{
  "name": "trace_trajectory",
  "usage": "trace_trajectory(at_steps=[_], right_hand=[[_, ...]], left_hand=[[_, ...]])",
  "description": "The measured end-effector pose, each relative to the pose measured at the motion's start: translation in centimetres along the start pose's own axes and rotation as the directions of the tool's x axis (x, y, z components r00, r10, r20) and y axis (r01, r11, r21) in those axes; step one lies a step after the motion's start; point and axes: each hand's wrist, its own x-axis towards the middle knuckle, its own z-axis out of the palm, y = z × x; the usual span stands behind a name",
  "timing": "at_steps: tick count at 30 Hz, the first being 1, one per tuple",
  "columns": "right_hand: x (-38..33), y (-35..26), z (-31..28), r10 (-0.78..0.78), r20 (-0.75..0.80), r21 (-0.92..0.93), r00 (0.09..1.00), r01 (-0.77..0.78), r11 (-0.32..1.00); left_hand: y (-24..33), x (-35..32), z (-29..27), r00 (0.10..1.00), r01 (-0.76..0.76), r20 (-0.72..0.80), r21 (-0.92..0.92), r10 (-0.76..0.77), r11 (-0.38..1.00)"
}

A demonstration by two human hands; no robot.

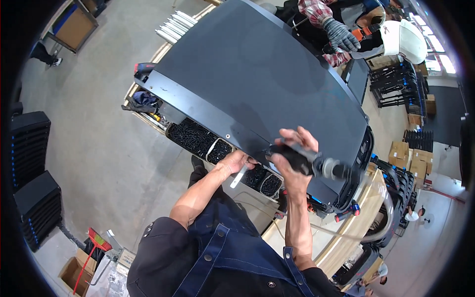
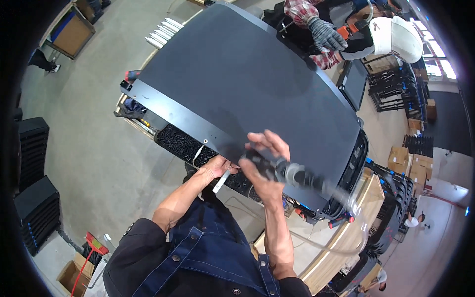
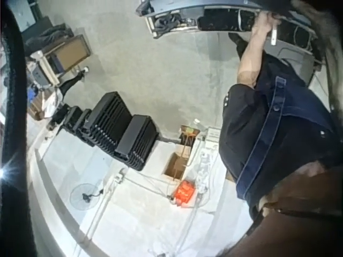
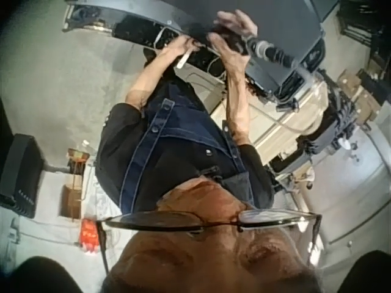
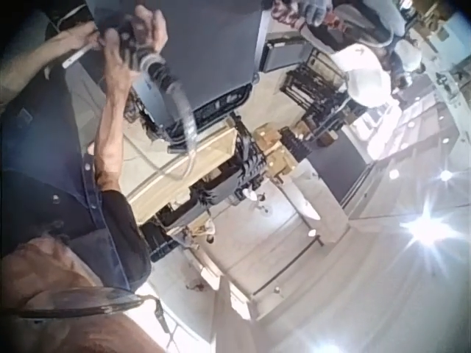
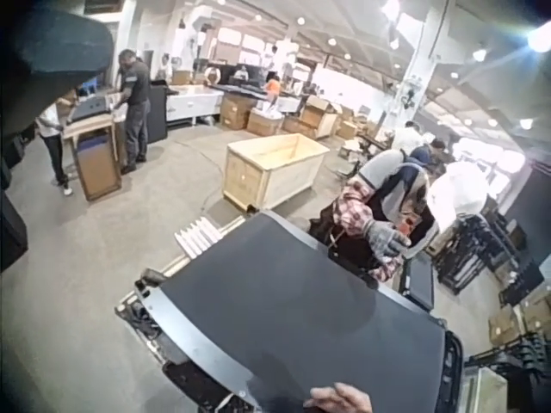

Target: Assembling components of a treadmill including frame, belt, and side panels using power tools.

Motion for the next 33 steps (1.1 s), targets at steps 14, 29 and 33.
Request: trace_trajectory(at_steps=[14,29,33], right_hand=[[0.5,1.2,0.4,-0.085,-0.039,0.046,0.996,0.087,0.995],[1.1,2.2,-0.5,-0.197,0.106,0.022,0.975,0.195,0.98],[1.5,2.4,-1.0,-0.165,0.103,0.031,0.981,0.162,0.986]], left_hand=[[1.7,0.9,-0.2,0.991,-0.111,0.1,0.207,0.092,0.972],[-0.1,1.1,0.9,0.887,-0.429,-0.046,0.29,0.46,0.856],[-1.6,2.0,-0.2,0.854,-0.488,-0.057,0.255,0.516,0.835]])
